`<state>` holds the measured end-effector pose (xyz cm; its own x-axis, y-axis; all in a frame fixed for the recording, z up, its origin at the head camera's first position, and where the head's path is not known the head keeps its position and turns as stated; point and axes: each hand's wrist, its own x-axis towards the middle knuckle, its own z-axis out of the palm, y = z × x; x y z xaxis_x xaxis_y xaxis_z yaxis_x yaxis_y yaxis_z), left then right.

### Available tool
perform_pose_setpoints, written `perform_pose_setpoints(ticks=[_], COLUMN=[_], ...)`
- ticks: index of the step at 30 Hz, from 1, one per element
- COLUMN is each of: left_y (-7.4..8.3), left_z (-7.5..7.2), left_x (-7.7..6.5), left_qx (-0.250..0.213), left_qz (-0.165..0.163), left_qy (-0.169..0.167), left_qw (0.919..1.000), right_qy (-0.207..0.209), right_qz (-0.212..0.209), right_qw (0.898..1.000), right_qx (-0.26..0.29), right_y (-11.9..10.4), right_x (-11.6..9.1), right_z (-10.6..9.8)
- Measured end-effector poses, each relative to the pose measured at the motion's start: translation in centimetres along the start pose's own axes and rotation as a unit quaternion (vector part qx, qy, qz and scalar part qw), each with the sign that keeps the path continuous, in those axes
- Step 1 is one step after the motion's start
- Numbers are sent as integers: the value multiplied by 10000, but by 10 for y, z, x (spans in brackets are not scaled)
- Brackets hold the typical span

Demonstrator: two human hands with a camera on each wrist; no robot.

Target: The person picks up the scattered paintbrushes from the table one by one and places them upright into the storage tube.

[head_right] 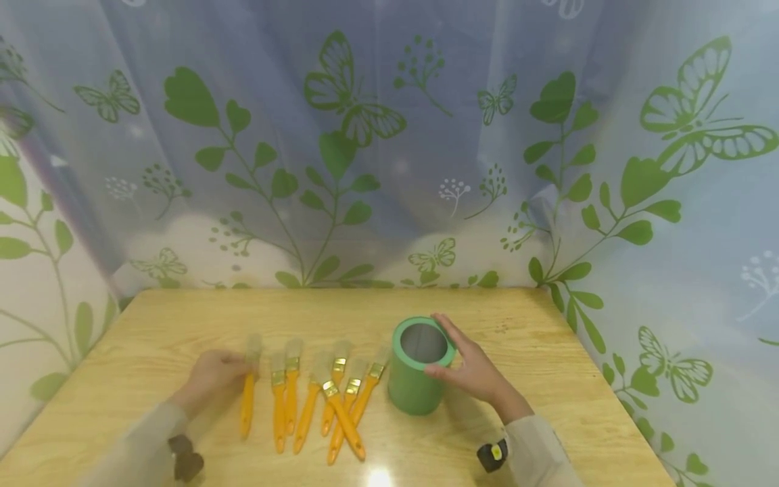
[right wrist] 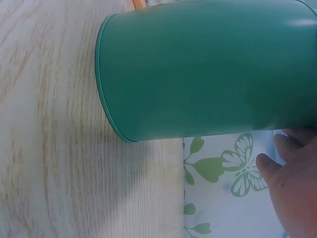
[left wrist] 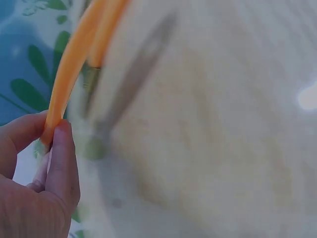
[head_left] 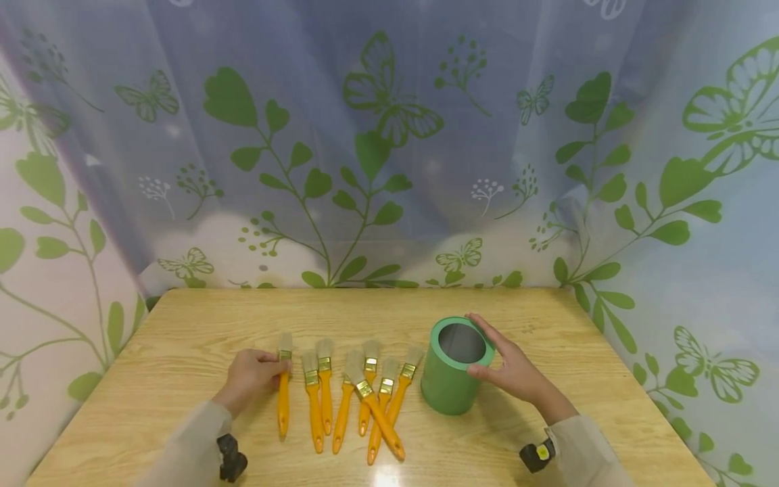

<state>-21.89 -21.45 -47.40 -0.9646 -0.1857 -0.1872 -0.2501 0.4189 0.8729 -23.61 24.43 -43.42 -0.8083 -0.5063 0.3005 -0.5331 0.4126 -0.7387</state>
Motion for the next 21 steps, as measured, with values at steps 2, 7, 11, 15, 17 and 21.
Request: perform_pose_setpoints(ticks=[2, 7, 11, 15, 17, 21], left_y=[9, 42, 75, 108, 124, 153], left_z=[-1, 1, 11, 23, 29, 40], left_x=[-1, -4, -5, -8, -10, -15], left_qx=[-215, -580, -872, -1195, -1316, -1600], left_qz=[1, 103, 317, 537, 618, 783], left_qy=[-59, -161, -330, -536, -611, -748], left_qw=[9998, 9981, 9951, 9899, 9875, 9812], right_qy=[9, 20, 111, 147, 134, 131], right_qz=[-7, 22, 121, 161, 179, 201], right_qw=[10000, 10000, 9998, 9997, 9997, 9997], right_qx=[-9, -49, -115, -81, -66, -63], right_y=[0, 0, -2, -3, -3, -3], right_x=[0, 0, 1, 1, 1, 1], right_z=[0, 0, 0, 1, 1, 3])
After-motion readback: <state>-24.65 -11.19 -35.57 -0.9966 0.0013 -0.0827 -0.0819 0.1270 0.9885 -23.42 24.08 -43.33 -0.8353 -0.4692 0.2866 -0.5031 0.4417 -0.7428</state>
